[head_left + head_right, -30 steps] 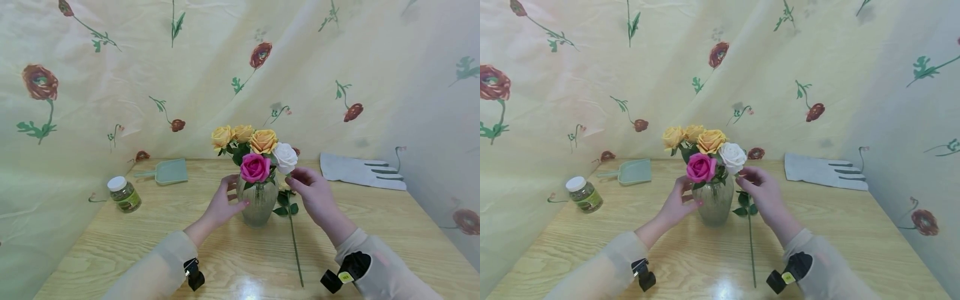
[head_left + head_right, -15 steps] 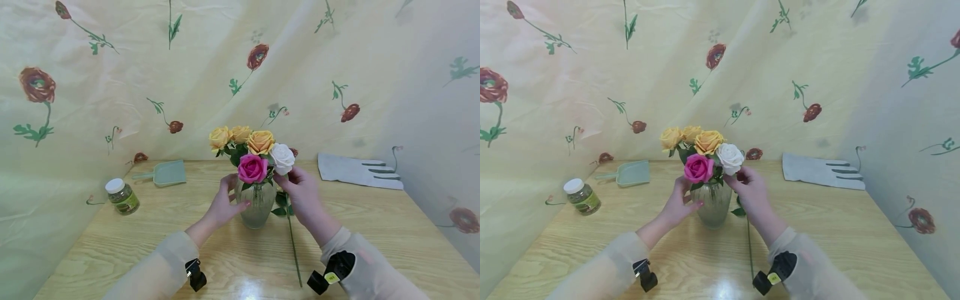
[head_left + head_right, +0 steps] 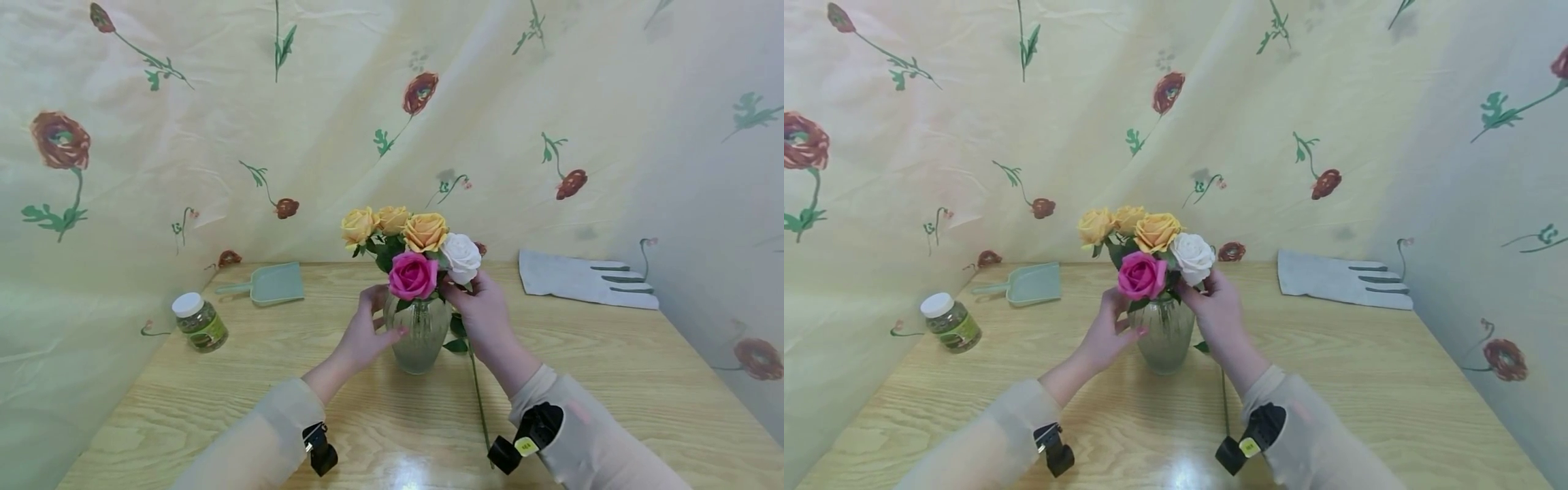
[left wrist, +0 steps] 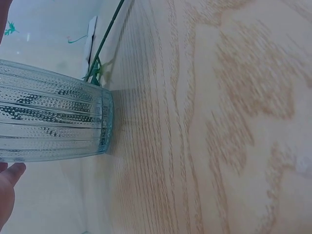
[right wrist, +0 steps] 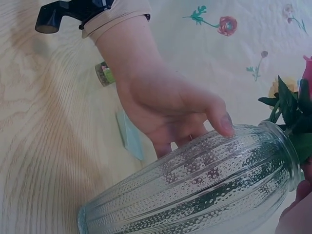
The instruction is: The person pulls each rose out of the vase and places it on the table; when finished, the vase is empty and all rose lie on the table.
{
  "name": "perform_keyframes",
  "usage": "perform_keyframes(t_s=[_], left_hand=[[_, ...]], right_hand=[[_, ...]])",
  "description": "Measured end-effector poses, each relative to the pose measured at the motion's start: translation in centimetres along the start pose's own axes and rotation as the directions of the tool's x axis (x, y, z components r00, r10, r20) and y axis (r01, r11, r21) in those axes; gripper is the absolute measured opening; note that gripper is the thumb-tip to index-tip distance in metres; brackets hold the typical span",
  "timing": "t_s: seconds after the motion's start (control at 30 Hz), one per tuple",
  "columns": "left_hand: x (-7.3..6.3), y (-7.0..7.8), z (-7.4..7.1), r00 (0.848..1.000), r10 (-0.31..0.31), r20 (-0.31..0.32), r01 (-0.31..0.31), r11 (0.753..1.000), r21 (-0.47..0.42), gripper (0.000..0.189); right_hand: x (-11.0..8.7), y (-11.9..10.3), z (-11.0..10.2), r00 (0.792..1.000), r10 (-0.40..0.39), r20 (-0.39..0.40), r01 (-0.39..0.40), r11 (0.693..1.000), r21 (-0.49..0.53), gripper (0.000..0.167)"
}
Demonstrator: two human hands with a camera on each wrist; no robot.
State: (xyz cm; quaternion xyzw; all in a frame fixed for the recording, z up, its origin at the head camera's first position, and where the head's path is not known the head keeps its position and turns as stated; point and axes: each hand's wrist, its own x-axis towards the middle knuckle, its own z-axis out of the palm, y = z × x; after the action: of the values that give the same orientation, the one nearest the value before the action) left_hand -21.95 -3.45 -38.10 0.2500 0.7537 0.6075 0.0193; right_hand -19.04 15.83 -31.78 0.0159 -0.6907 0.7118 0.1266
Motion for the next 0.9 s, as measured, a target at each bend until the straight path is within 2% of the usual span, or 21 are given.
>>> perform_keyframes(t_s=[0.13, 0.33, 0.57, 0.77, 0.9], left_hand=[[0.1, -0.5, 0.0, 1.0, 0.014, -0.003, -0.014, 1.0, -0.012, 0.074], [0.1, -0.5, 0.0, 1.0, -0.004, 0.004, 0.004, 1.0, -0.011, 0.076], [0.1, -0.8, -0.1, 1.0, 0.005, 0.015, -0.005, 1.0, -0.016, 0.075], [0.0, -1.0, -0.1, 1.0, 0.029, -0.004, -0.029, 1.0, 0.007, 0.072], [0.0, -1.1, 0.1, 0.999, 0.032, -0.005, -0.032, 0.999, 0.001, 0.073]], right_hand=[[0.0, 0.0, 0.1, 0.999, -0.024, -0.047, 0.027, 0.997, 0.074, 0.017], [-0.1, 0.0, 0.2, 0.995, -0.091, -0.05, 0.096, 0.989, 0.115, 0.035], [0.0, -0.3, 0.4, 0.995, -0.07, -0.064, 0.084, 0.968, 0.235, 0.035], [0.2, -1.0, 0.7, 0.993, -0.112, 0.026, 0.11, 0.992, 0.064, 0.041], [0.4, -1.2, 0.9, 0.993, -0.115, 0.013, 0.114, 0.992, 0.06, 0.038]])
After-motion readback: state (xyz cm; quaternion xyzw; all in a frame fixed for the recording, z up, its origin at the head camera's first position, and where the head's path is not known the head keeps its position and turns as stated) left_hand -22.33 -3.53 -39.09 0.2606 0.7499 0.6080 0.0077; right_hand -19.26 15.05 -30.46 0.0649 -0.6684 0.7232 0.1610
